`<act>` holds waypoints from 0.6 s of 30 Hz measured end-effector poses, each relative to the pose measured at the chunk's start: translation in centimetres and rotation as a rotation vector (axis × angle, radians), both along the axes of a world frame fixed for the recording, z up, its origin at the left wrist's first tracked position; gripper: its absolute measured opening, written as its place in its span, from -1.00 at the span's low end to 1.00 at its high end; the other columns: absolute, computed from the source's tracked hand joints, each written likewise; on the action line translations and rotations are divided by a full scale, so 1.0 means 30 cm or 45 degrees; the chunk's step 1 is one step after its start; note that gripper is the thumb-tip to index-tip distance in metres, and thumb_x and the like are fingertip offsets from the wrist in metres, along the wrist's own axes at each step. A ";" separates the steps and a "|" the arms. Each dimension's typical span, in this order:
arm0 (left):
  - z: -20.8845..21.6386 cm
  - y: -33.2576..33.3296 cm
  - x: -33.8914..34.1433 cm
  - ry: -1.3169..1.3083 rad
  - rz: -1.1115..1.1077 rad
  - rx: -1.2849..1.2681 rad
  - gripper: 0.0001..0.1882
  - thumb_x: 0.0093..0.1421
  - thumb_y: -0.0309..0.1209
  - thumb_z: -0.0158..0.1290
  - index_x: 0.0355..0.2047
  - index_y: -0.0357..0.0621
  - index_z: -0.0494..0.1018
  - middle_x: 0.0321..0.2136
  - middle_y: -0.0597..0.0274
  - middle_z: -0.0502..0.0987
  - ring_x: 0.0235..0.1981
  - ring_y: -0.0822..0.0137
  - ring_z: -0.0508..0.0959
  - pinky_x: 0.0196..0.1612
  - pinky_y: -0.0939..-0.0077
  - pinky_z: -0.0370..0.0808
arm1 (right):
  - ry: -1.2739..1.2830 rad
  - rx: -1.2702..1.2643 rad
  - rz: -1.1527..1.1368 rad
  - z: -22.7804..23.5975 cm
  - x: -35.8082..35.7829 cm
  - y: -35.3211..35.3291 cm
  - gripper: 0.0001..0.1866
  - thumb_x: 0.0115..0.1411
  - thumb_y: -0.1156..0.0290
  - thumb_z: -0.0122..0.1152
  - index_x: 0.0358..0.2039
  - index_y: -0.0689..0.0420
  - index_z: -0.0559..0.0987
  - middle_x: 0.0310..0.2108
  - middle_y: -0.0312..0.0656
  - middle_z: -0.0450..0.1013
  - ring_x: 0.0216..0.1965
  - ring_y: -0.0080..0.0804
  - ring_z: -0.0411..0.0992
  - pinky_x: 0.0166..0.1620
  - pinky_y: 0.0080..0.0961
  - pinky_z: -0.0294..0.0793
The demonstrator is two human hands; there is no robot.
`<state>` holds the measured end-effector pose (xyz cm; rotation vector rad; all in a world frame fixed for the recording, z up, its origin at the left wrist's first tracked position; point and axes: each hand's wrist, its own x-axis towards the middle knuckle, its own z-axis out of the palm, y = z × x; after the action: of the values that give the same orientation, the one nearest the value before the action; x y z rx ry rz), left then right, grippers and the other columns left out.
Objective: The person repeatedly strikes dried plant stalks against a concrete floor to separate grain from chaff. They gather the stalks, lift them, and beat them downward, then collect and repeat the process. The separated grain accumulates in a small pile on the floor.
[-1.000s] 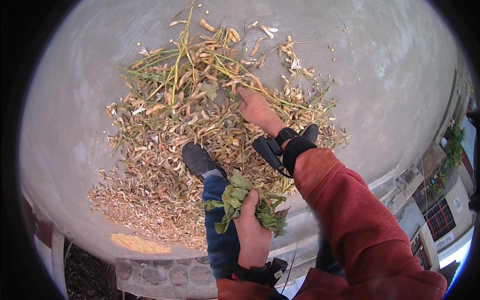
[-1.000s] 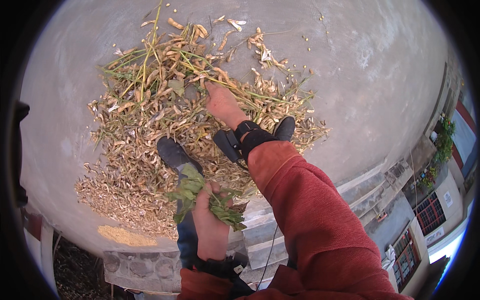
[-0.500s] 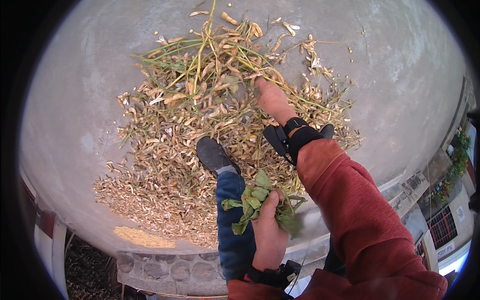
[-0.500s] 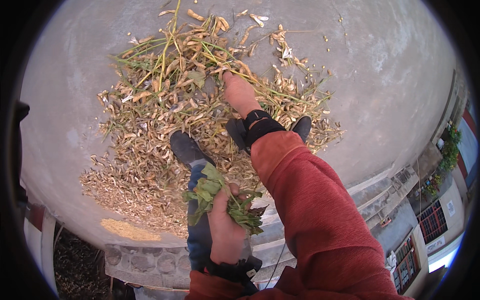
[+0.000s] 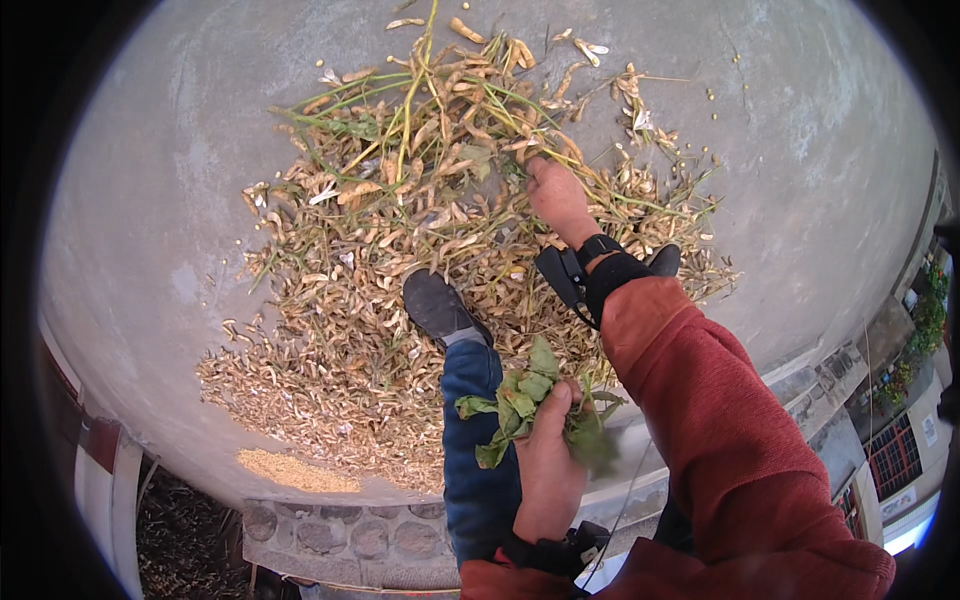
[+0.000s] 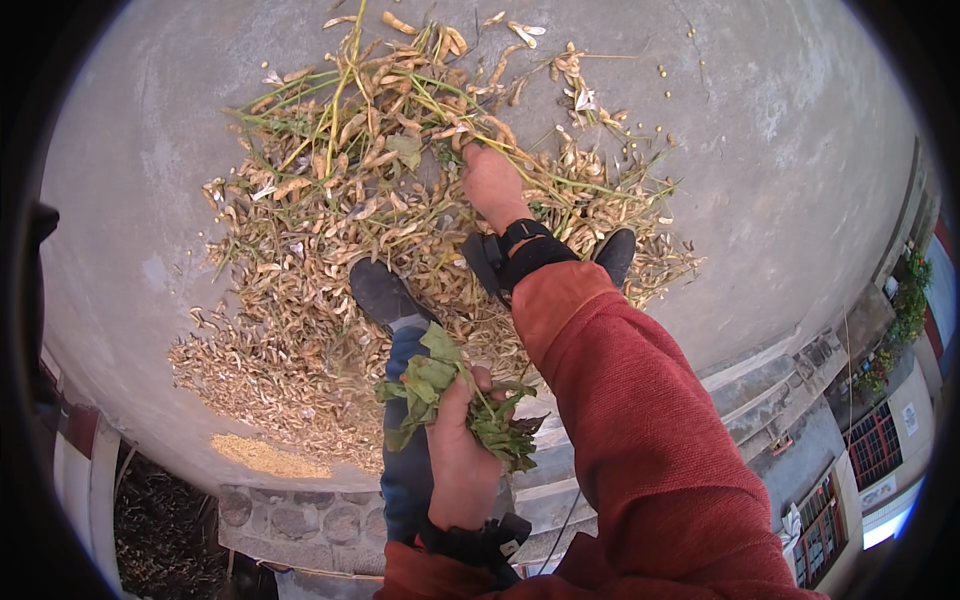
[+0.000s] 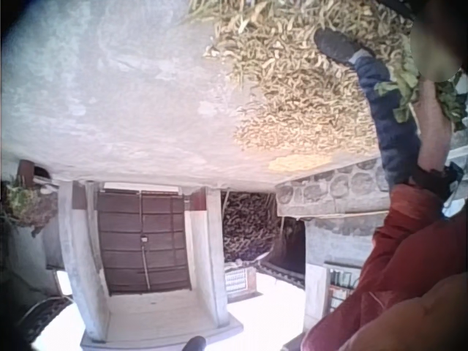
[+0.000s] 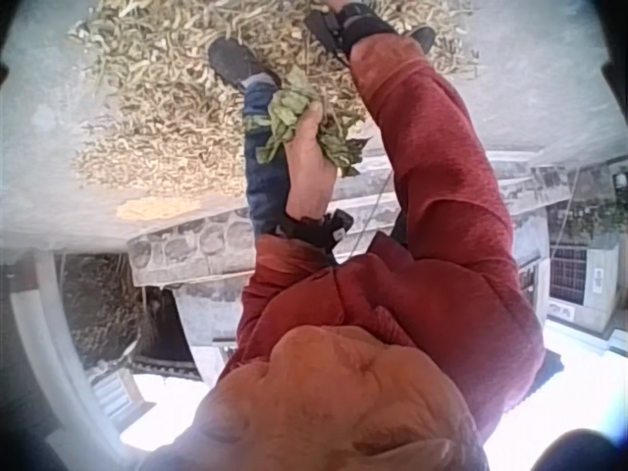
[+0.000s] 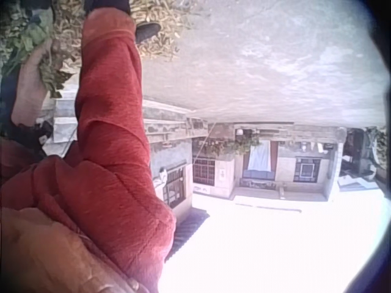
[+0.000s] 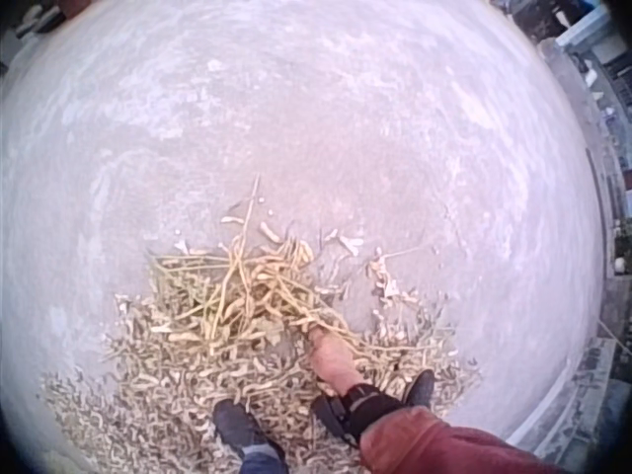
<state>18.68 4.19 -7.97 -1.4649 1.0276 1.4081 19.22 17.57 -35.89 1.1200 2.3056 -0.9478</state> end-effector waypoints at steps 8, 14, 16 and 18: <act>-0.002 0.020 0.003 0.075 -0.012 0.023 -0.86 0.11 -0.43 0.01 -0.31 -0.16 0.36 -0.45 0.35 0.39 -0.41 0.47 0.38 -0.31 0.59 0.35 | 0.240 -0.858 -0.799 0.231 0.067 0.067 -0.88 0.13 0.42 -0.03 -0.43 0.21 0.38 -0.53 -0.18 0.41 -0.52 -0.50 0.36 -0.40 -0.54 0.37; -0.011 0.038 0.009 0.121 -0.170 -0.001 -0.78 0.11 -0.34 0.00 -0.22 -0.02 0.32 -0.45 0.39 0.35 -0.45 0.47 0.36 -0.46 0.55 0.37 | 0.120 -1.214 -0.875 0.578 0.141 0.167 -0.92 0.18 0.45 -0.05 -0.40 0.17 0.38 -0.48 -0.30 0.42 -0.55 -0.65 0.33 -0.42 -0.69 0.37; -0.011 0.044 0.014 0.175 -0.232 -0.011 -0.74 0.11 -0.32 0.00 -0.18 -0.03 0.32 -0.43 0.40 0.36 -0.44 0.48 0.37 -0.44 0.55 0.36 | 0.104 -1.304 -0.868 0.661 0.172 0.165 -0.93 0.19 0.45 -0.05 -0.39 0.16 0.38 -0.49 -0.32 0.41 -0.55 -0.67 0.32 -0.42 -0.71 0.35; -0.012 0.047 0.021 0.134 -0.220 -0.015 -0.74 0.11 -0.32 0.00 -0.18 -0.04 0.33 -0.43 0.39 0.37 -0.43 0.47 0.37 -0.44 0.55 0.36 | 0.106 -1.354 -0.857 0.720 0.209 0.161 -0.94 0.20 0.45 -0.04 -0.36 0.14 0.40 -0.49 -0.33 0.40 -0.54 -0.68 0.31 -0.43 -0.73 0.34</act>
<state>19.30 5.61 -8.34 -1.2883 1.2003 1.3682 25.50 22.41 -14.30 1.2967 1.0489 -2.1096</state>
